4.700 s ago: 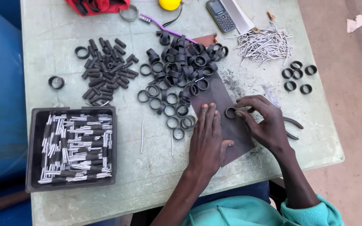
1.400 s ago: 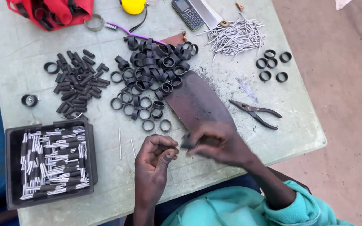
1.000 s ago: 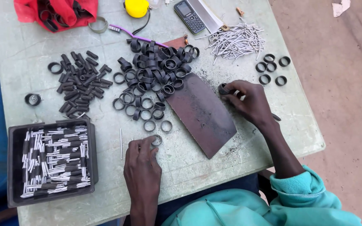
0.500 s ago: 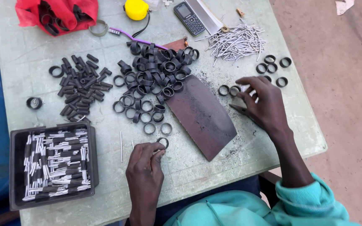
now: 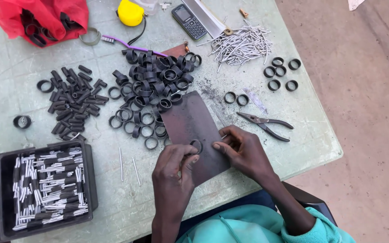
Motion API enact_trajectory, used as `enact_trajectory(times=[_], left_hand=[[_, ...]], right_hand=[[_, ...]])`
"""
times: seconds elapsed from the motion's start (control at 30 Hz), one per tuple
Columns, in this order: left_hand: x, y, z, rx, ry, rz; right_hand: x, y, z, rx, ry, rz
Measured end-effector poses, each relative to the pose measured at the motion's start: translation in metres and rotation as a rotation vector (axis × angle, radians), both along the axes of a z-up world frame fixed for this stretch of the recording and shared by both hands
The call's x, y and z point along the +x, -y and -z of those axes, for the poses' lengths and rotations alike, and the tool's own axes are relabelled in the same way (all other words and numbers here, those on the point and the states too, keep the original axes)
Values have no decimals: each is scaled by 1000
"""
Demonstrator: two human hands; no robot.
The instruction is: Sorting and placing black plastic rings into a red fabric bag on a workbench.
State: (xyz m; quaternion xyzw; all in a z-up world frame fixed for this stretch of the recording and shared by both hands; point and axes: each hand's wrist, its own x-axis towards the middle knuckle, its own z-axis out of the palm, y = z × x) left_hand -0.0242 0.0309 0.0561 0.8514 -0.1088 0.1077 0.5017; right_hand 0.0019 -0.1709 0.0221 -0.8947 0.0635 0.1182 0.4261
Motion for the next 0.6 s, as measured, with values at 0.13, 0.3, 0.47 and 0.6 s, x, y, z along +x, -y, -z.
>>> enact_trajectory(times=[0.13, 0.3, 0.47, 0.6], left_hand=[[-1, 9, 8, -39, -70, 19], [5, 14, 9, -70, -74, 90], [4, 3, -3, -109, -54, 75], [-4, -34, 22, 134, -86, -228]], right_hand=[[-3, 8, -15, -84, 116, -67], [-2, 9, -55, 123, 564, -457], [9, 13, -57, 134, 604, -451], [28, 33, -45, -139, 617, -220]])
